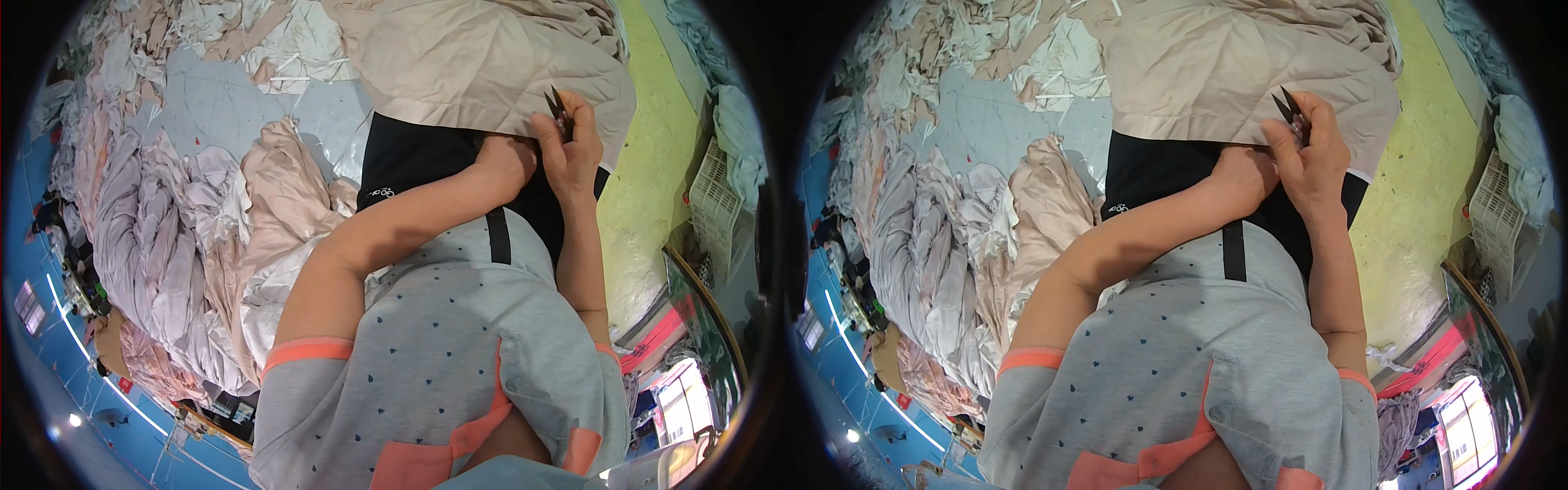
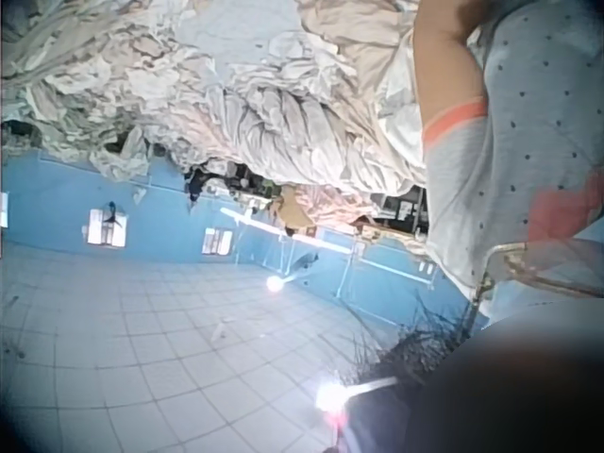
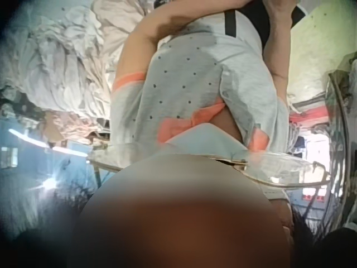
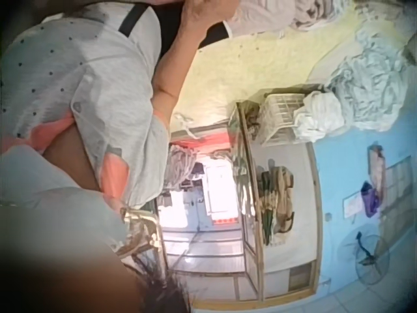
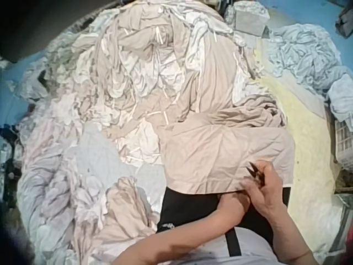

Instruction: The recorder uses a small hand tool to trim loose threads or inspect the seams of white fabric pieces in a factory setting.

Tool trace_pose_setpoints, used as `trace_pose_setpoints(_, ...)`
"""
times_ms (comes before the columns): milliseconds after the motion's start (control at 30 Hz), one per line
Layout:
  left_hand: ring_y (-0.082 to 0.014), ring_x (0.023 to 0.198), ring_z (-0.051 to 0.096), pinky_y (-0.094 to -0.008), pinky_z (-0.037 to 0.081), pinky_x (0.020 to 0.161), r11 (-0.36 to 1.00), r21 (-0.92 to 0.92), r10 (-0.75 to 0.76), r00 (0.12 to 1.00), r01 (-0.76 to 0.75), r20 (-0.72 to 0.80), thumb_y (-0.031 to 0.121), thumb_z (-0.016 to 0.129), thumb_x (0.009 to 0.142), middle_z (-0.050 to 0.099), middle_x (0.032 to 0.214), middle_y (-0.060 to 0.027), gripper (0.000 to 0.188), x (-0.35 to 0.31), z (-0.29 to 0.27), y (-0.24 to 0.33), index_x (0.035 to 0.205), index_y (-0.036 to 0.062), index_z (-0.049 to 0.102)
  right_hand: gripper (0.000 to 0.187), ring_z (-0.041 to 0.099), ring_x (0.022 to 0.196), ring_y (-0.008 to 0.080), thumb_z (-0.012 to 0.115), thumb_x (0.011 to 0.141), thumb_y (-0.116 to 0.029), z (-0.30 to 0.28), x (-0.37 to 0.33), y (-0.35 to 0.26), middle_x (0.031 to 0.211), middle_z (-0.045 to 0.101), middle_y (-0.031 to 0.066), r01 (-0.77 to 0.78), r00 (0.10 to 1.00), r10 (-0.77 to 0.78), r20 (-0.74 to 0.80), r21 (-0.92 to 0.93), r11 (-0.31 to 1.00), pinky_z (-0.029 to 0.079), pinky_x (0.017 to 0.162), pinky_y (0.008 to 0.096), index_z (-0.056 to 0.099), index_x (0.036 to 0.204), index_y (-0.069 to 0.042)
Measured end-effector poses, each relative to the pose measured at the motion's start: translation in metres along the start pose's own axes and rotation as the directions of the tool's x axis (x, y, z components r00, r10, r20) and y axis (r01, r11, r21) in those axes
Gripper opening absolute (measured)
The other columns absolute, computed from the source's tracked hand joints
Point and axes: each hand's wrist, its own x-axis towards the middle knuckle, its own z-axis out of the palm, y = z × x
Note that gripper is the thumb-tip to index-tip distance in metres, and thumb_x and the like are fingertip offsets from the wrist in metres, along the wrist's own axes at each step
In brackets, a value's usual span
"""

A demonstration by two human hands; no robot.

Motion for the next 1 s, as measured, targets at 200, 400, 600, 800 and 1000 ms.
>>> trace_pose_setpoints(200,-0.0245,0.077,0.057,-0.0326,0.043,0.073,0.523,-0.811,0.230,0.874,0.260,0.428,0.012,0.061,0.070,0.064,0.090,-0.0083,0.020,0.013,-0.111,-0.102,0.089,0.0063,0.064,0.069,0.060,0.083,0.0290,0.083,0.062,-0.011,-0.014,-0.004,-0.014,0.097,0.059,0.0092,0.136,0.958,-0.026,0.287,-0.368,0.920,0.049,0.070,0.0364,0.053,0.124,-0.013)
trace_pose_setpoints(400,-0.0342,0.092,0.052,-0.0410,0.042,0.078,0.531,-0.628,-0.491,0.811,0.569,0.319,0.007,0.073,0.066,0.055,0.097,-0.0147,0.039,-0.010,-0.106,-0.151,0.100,0.0024,0.056,0.059,0.060,0.081,0.0298,0.055,0.063,0.012,-0.035,0.000,0.032,0.089,0.060,0.0098,0.131,0.991,-0.112,0.069,-0.501,0.856,0.049,0.067,0.0352,0.060,0.117,-0.012)
trace_pose_setpoints(600,-0.0287,0.088,0.056,-0.0356,0.047,0.073,0.093,-0.588,-0.660,0.491,0.804,0.568,0.011,0.080,0.067,0.058,0.100,-0.0153,0.039,-0.021,-0.083,-0.168,0.098,-0.0019,0.060,0.046,0.060,0.074,0.0245,0.048,0.061,0.013,-0.057,0.002,0.048,0.082,0.060,0.0095,0.174,0.964,-0.245,-0.104,-0.450,0.876,0.048,0.067,0.0298,0.065,0.101,-0.002)
trace_pose_setpoints(800,-0.0286,0.078,0.059,-0.0351,0.048,0.069,0.257,-0.633,-0.661,0.611,0.730,0.436,0.006,0.076,0.071,0.063,0.084,-0.0114,0.017,-0.016,-0.076,-0.164,0.082,-0.0007,0.066,0.045,0.060,0.073,0.0278,0.047,0.059,0.011,-0.061,-0.007,0.058,0.079,0.057,0.0115,0.159,0.971,-0.224,-0.080,-0.480,0.863,0.049,0.064,0.0325,0.064,0.099,-0.001)
trace_pose_setpoints(1000,-0.0182,0.066,0.058,-0.0296,0.047,0.062,0.037,-0.633,-0.710,0.466,0.773,0.528,0.003,0.070,0.078,0.063,0.074,-0.0077,0.007,-0.026,-0.070,-0.171,0.079,-0.0011,0.065,0.043,0.059,0.072,0.0240,0.047,0.063,0.011,-0.060,-0.016,0.068,0.080,0.057,0.0083,0.116,0.983,-0.165,-0.077,-0.434,0.894,0.048,0.066,0.0308,0.066,0.099,-0.004)
